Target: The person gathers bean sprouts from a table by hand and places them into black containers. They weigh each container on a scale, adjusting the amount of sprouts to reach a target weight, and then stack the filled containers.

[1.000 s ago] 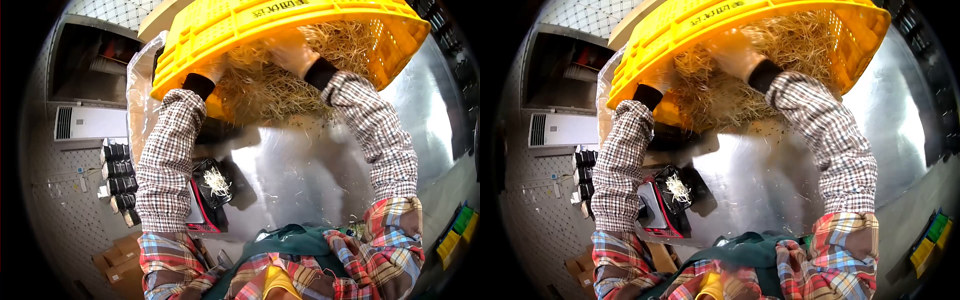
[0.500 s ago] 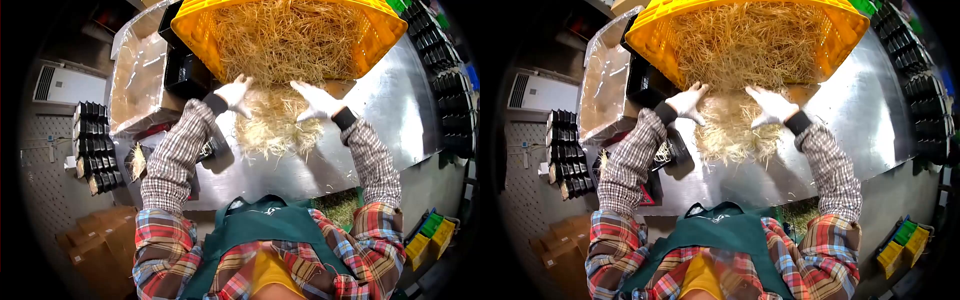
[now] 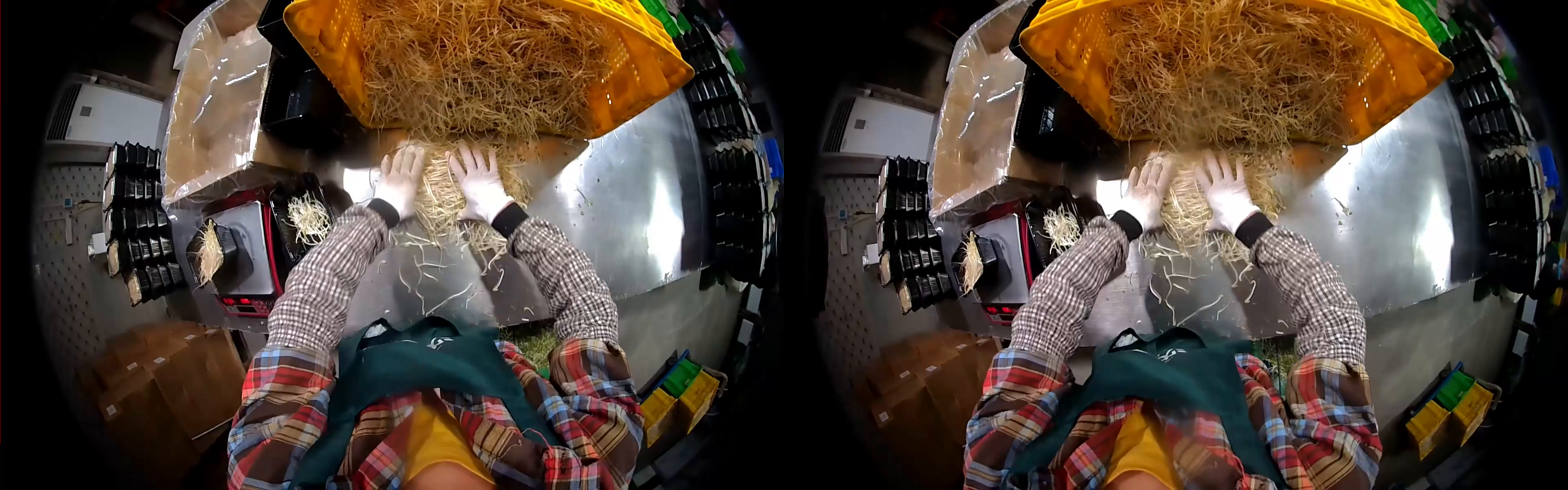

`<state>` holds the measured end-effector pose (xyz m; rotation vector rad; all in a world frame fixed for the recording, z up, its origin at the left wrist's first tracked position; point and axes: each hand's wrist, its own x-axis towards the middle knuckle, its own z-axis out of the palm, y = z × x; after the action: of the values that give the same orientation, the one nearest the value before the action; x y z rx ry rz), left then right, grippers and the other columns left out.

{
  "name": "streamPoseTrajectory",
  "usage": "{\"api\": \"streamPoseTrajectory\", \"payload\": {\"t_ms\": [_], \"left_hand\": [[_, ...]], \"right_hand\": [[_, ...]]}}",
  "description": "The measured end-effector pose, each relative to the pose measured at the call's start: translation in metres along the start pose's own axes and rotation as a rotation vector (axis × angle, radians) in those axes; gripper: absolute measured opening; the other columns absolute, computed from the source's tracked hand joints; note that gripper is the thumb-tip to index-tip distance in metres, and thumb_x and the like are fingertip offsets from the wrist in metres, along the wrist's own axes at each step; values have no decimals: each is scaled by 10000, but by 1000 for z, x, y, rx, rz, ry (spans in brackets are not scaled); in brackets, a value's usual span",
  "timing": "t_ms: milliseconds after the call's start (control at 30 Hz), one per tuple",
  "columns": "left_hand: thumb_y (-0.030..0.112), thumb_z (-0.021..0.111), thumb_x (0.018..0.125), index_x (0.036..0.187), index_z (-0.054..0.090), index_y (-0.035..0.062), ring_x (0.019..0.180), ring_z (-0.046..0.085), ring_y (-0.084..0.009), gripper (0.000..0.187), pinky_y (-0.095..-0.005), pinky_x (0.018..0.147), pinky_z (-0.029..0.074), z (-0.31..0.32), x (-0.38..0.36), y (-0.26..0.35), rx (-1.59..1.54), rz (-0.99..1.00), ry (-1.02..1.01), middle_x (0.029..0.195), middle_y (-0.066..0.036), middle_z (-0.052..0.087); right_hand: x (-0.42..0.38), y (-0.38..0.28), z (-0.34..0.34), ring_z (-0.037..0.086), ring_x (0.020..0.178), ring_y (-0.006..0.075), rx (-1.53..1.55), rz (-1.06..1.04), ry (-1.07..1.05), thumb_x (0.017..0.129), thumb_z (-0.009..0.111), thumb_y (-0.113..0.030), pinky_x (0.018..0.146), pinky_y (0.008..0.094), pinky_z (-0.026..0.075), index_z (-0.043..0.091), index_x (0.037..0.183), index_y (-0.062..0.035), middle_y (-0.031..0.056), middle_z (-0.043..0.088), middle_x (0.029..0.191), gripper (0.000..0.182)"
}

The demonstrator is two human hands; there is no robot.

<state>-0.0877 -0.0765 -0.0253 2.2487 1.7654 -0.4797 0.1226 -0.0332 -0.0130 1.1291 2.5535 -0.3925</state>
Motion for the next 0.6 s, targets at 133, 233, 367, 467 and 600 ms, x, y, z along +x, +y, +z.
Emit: {"api": "streamPoseTrajectory", "payload": {"t_ms": [133,233,367,467,600], "left_hand": [[202,721,820,1562,126,34,1364,441,-312,965,-504,1127,356,-28,26,-2,-44,-61,-135,1463,-178,460],[128,649,828,1494,253,64,1211,552,-327,777,-509,1014,432,5,37,-9,-124,-86,74,1312,-156,569],[124,481,937,1392,385,76,1095,628,-279,467,-445,917,493,18,44,-24,-16,31,188,1193,-107,641],[144,485,944,1383,399,90,1123,626,-277,451,-438,912,501,25,50,-29,-6,86,127,1209,-100,645],[124,516,955,1441,366,40,1203,579,-274,516,-412,1028,454,30,55,-19,21,117,142,1284,-141,615]], "right_hand": [[38,11,8,471,1312,423,76,28,-26,601,899,-462,1082,603,368,185,1571,-139,249,417,1477,1247],[58,19,17,637,1064,367,107,86,-13,688,851,-348,869,491,531,403,1462,-163,186,634,1165,914],[70,42,10,688,822,325,158,-113,-19,812,719,-170,656,438,550,529,1340,-140,160,677,927,562],[76,50,-6,683,770,334,79,-166,-190,789,760,-169,626,446,547,561,1294,-117,147,673,846,546],[73,54,-37,716,834,318,2,-132,-392,693,817,-220,675,420,586,698,1102,-68,117,735,911,452]]}}
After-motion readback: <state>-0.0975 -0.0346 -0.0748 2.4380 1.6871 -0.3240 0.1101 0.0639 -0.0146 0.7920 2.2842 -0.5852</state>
